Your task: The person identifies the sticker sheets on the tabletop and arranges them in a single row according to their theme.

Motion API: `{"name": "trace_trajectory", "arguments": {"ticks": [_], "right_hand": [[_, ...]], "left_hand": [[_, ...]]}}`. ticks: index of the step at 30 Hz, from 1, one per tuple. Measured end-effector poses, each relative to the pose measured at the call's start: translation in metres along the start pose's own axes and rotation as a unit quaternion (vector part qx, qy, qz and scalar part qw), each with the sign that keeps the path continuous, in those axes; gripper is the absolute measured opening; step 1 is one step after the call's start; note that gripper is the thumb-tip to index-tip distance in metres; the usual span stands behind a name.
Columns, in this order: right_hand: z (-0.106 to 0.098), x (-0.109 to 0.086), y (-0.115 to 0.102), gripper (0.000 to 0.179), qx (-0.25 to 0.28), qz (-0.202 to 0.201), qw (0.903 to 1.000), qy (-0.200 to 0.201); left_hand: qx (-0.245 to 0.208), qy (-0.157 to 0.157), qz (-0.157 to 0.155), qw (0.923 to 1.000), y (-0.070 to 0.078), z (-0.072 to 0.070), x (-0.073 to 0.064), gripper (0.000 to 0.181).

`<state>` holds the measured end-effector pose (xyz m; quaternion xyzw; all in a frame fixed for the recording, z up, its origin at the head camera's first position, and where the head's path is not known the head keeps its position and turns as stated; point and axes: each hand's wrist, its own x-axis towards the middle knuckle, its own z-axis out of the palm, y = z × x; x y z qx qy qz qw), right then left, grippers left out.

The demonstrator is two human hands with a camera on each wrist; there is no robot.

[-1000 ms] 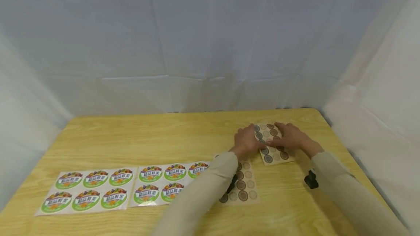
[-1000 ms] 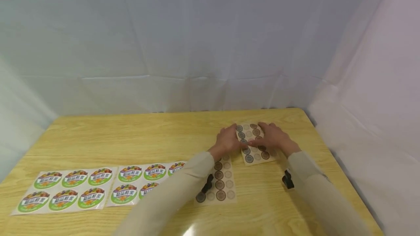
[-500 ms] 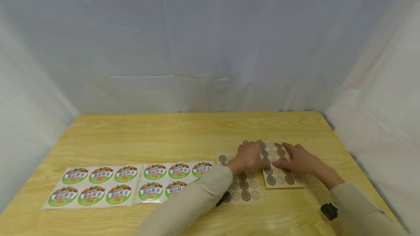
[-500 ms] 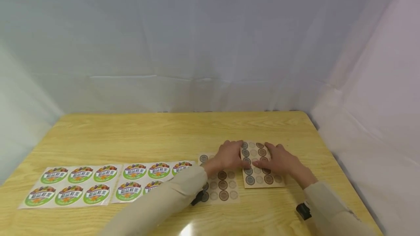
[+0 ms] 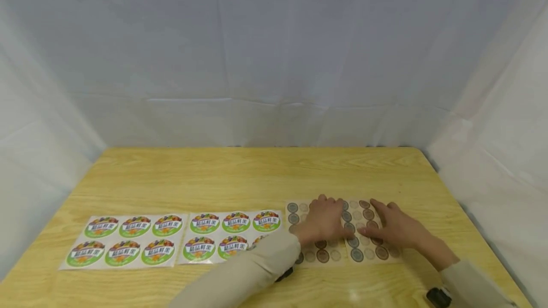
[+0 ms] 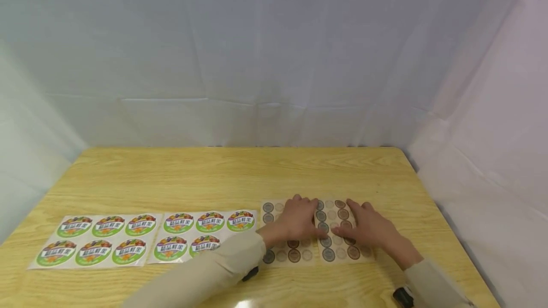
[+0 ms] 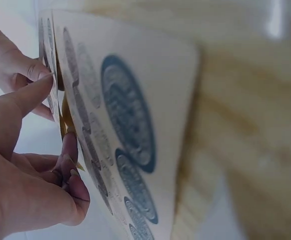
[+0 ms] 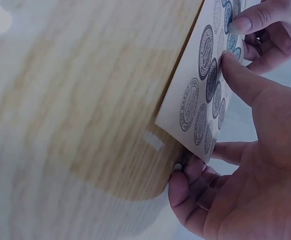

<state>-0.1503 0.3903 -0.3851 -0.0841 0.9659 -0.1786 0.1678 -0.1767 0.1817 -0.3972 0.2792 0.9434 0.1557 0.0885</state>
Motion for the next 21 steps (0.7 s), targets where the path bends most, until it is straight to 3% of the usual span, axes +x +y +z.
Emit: {"name": "trace_trajectory", "arguments": {"ticks": [21], "right_hand": [[0.0072,-0.0029,-0.0034,0.097,-0.016,0.009,0.9997,0.016]], "left_hand": [[0.032,-0.003,-0.004,0.9995,0.0009,0.0027,-0.0023,0.049]]}}
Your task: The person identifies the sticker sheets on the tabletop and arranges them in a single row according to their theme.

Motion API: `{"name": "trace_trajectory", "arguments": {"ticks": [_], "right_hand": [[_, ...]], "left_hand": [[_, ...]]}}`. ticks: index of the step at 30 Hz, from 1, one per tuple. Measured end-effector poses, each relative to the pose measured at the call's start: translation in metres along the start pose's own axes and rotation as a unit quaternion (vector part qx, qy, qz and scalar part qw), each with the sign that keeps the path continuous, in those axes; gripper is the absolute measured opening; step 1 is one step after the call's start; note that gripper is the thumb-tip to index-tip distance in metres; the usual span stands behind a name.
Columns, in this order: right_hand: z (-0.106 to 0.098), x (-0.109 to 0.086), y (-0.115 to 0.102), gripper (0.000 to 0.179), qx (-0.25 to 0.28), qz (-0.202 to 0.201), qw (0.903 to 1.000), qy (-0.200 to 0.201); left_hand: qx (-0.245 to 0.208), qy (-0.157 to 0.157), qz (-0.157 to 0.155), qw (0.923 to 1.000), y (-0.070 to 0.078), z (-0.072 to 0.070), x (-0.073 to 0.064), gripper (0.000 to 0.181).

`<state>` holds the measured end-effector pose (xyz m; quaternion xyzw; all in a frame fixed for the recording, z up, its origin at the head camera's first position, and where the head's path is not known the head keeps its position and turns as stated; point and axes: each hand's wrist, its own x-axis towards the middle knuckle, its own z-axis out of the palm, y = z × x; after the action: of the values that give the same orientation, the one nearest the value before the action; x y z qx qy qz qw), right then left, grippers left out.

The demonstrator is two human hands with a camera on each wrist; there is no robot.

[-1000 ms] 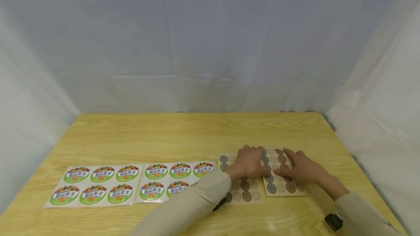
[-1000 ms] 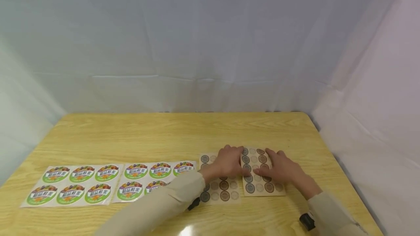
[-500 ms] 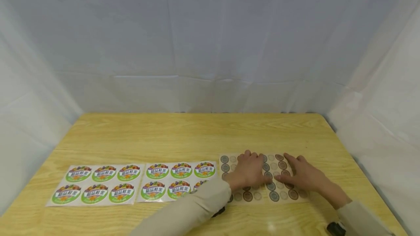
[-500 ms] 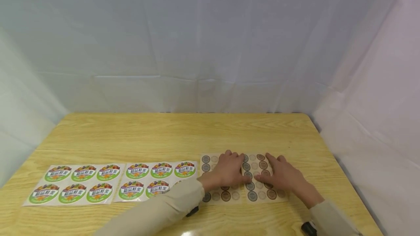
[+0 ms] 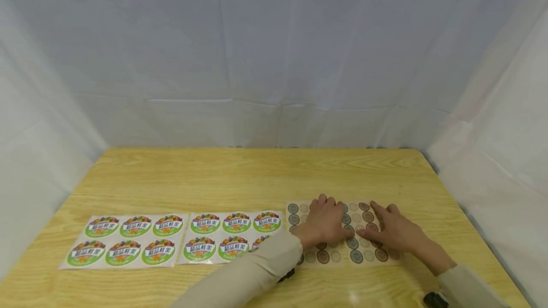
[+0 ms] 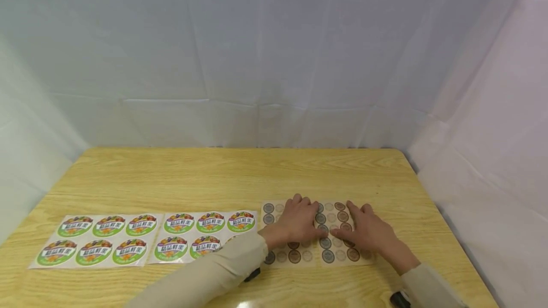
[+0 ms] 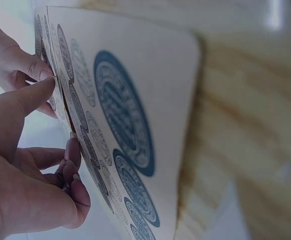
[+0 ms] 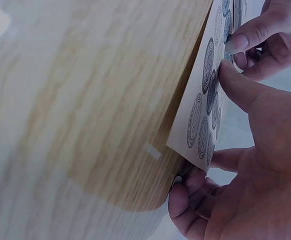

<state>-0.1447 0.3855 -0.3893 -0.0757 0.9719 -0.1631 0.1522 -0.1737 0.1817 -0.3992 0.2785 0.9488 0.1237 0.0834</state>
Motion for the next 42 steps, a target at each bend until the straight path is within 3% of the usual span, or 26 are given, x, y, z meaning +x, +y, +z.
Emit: {"name": "trace_trajectory", "arguments": {"ticks": [9,17,25,34,42], "right_hand": [[-0.001,0.000,-0.002,0.097,-0.012,0.006,0.9999,0.002],[0.001,0.002,0.000,0.100,-0.101,-0.005,0.9938,0.047],[0.000,0.006,0.010,0.088,-0.066,-0.020,0.9956,0.064],[-0.007,0.015,0.016,0.067,-0.052,-0.036,0.9924,0.105],[-0.016,0.026,0.021,0.061,-0.040,-0.070,0.9889,0.125]], "left_hand": [[0.020,-0.008,-0.001,0.9998,0.002,-0.003,0.001,0.051],[0.051,0.003,0.010,0.9987,0.000,-0.002,0.001,0.046],[0.089,0.035,0.029,0.9950,-0.005,-0.006,-0.001,0.044],[0.091,0.083,0.032,0.9919,-0.044,-0.025,-0.010,0.051],[0.081,0.102,0.001,0.9915,-0.089,-0.038,-0.020,0.052]]}}
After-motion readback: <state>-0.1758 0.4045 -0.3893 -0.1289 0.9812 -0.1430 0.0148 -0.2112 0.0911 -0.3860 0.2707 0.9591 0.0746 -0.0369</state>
